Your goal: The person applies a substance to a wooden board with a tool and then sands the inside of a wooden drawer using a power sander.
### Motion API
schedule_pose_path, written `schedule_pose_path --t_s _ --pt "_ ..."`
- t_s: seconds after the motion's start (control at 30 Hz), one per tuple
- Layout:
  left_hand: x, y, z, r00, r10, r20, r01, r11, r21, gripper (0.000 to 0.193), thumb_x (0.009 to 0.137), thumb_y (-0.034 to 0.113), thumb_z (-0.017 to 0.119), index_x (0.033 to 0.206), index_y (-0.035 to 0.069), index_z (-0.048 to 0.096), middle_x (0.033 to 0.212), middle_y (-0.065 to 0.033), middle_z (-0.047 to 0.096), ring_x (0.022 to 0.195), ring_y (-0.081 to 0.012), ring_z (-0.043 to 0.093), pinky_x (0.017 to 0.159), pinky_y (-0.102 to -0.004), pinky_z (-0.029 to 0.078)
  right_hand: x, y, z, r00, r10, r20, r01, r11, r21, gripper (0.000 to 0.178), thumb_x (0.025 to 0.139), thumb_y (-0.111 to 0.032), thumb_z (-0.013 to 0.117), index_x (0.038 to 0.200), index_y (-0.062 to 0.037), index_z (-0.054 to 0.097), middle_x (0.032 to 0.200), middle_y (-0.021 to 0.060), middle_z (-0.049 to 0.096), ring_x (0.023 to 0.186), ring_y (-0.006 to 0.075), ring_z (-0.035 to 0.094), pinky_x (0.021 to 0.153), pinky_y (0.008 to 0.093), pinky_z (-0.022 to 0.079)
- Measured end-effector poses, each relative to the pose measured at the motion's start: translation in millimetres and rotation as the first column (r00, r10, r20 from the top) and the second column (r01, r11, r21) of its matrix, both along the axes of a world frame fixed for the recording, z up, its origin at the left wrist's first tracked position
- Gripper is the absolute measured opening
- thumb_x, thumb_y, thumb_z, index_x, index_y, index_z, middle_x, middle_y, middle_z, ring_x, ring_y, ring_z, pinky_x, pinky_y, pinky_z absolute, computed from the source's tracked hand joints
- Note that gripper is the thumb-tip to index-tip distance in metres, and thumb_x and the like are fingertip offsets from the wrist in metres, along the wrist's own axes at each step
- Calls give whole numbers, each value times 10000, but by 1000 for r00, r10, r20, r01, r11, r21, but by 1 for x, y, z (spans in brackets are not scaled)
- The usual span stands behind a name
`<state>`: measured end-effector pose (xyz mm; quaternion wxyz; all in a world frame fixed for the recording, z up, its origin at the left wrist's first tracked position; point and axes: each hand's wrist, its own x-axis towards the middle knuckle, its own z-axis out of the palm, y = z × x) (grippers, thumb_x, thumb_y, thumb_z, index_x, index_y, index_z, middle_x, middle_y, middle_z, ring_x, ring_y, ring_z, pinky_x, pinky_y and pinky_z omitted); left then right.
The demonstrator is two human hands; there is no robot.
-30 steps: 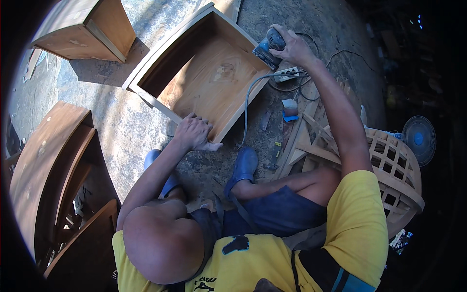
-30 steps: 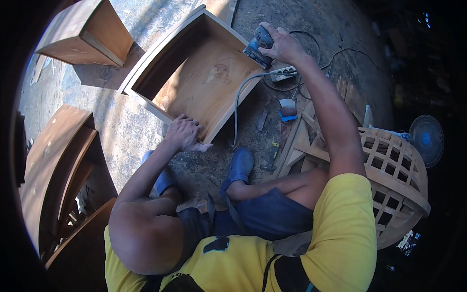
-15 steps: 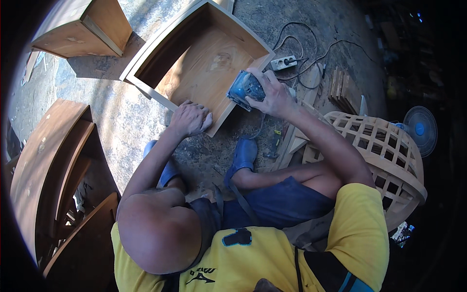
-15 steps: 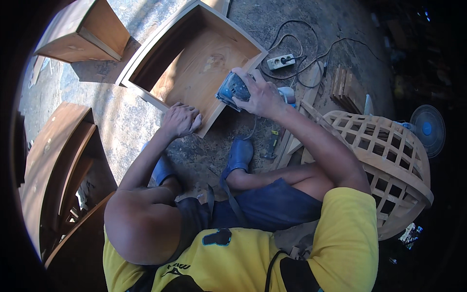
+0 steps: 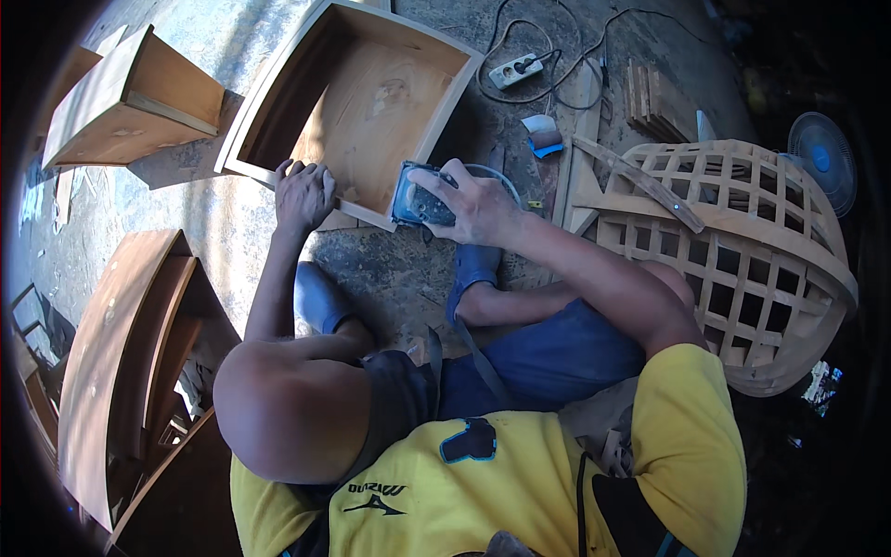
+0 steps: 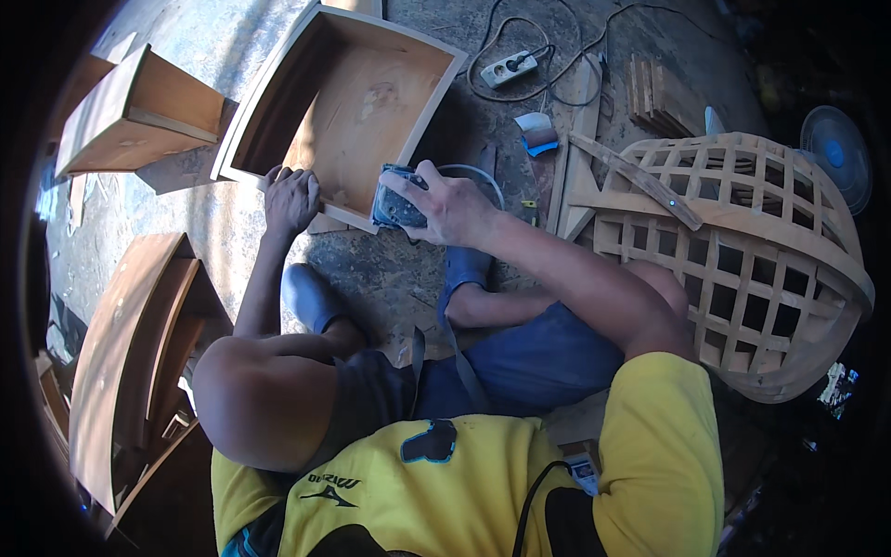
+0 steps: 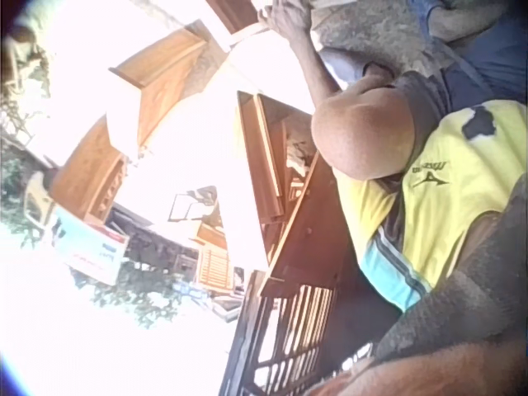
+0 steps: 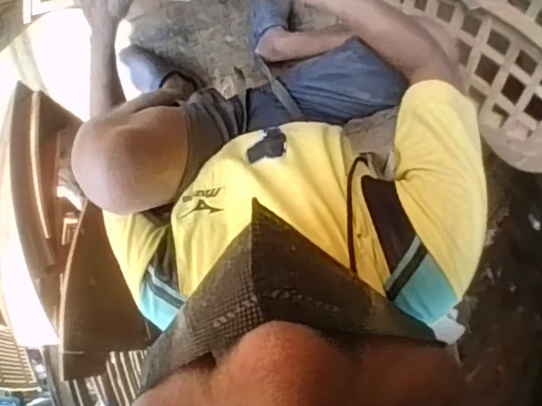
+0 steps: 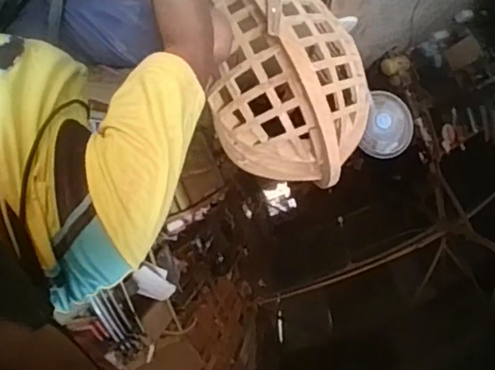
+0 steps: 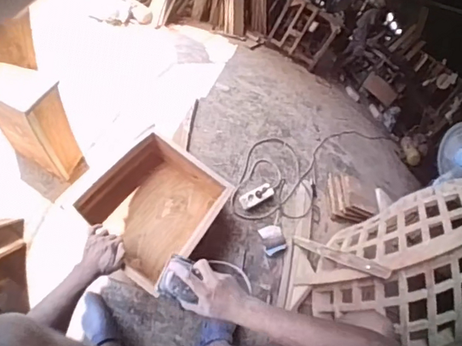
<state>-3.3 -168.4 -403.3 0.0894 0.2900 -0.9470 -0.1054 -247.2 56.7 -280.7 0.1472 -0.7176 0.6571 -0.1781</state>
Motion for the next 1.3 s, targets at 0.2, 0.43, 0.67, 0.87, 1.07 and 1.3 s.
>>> schedule_pose_path --t_s 0.2,0.43,0.67,0.87,1.07,1.3 --pt "3 -2 6 1000 -20 11 20 1000 -14 329 1046 283 458 848 105 652 846 -95 698 890 -299 659 1075 -483 412 -50 -39 -4 951 -297 -88 299 954 2 861 829 -391 842 1562 -269 406 1130 191 608 953 435 720 812 522 626" --pt "-38 6 7 994 -102 -50 101 995 -15 346 1041 306 470 850 103 675 861 -90 719 876 -299 668 1032 -469 421 -146 -70 -13 674 -738 -37 717 665 -211 847 805 -491 827 1490 -211 413 1204 288 662 1094 492 686 931 570 566" --pt "10 -8 4 997 -31 71 33 999 -29 303 996 299 505 831 116 682 852 -76 721 887 -283 681 1042 -465 415 84 4 -46 558 -709 430 805 589 -73 898 796 -264 881 1533 -118 390 1285 243 638 1146 447 663 986 518 541" --pt "-20 -4 4 992 -105 73 101 993 56 213 916 266 557 826 150 711 866 -55 743 893 -262 690 1052 -450 395 79 31 -75 105 -730 676 929 314 195 837 821 -304 884 1504 -121 436 1199 179 674 1058 349 702 908 453 603" --pt "-11 0 11 996 -77 52 74 996 56 199 887 230 565 807 126 714 860 -65 751 889 -276 716 1058 -459 398 -77 -45 -59 -179 -651 738 863 256 435 754 852 -326 865 1426 -102 429 995 86 644 619 131 603 472 266 518" --pt "-12 -1 15 994 -27 101 15 993 113 187 863 246 561 821 148 714 857 -42 742 928 -229 713 1057 -481 390 -132 -82 -37 85 -752 654 931 293 217 779 842 -347 863 1427 -56 440 979 100 653 614 149 607 473 280 489"
